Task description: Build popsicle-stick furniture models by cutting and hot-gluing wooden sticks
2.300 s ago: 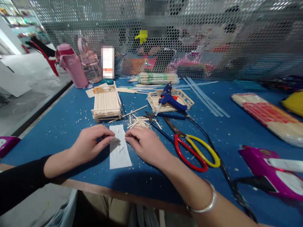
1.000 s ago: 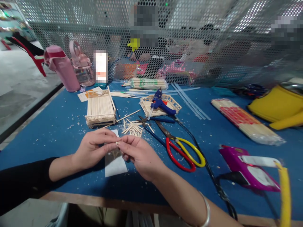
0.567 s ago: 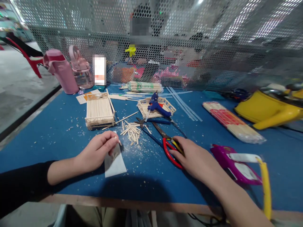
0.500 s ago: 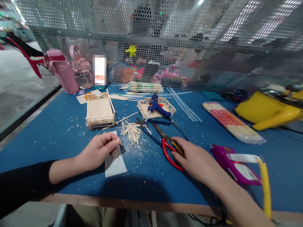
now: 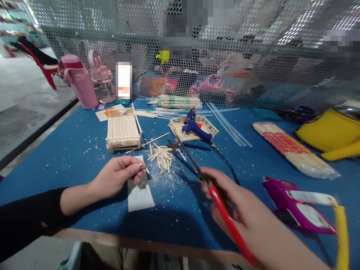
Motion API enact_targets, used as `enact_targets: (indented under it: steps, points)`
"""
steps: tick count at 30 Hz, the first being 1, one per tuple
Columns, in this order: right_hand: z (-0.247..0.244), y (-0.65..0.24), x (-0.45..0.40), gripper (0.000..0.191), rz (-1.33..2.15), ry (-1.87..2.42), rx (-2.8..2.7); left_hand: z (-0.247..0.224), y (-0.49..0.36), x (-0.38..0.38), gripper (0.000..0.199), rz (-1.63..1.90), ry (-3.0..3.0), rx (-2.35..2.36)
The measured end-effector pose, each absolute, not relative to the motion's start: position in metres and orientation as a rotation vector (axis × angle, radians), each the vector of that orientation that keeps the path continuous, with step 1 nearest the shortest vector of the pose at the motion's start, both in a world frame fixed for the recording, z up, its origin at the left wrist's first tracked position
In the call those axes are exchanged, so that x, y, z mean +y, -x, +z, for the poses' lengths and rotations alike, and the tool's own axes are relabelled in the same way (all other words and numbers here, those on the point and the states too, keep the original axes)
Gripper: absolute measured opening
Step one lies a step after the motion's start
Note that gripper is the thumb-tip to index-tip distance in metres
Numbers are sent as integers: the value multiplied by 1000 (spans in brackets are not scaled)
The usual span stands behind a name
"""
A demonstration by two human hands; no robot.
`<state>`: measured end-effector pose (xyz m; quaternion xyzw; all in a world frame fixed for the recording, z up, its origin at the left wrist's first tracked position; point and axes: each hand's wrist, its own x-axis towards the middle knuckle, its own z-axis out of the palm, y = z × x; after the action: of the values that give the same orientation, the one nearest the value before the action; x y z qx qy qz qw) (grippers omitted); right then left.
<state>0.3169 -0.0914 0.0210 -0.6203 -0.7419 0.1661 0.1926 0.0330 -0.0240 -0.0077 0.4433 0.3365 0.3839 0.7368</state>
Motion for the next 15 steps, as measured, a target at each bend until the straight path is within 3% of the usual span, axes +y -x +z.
enact_targets:
  steps: [5, 15]
  points:
    - [36, -235, -52, 35, 466, 1377, -2195, 1, -37, -21, 40, 1000, -1014, 756]
    - [6, -215, -38, 45, 426, 1156, -2161, 2, -44, -26, 34, 1245, -1057, 783]
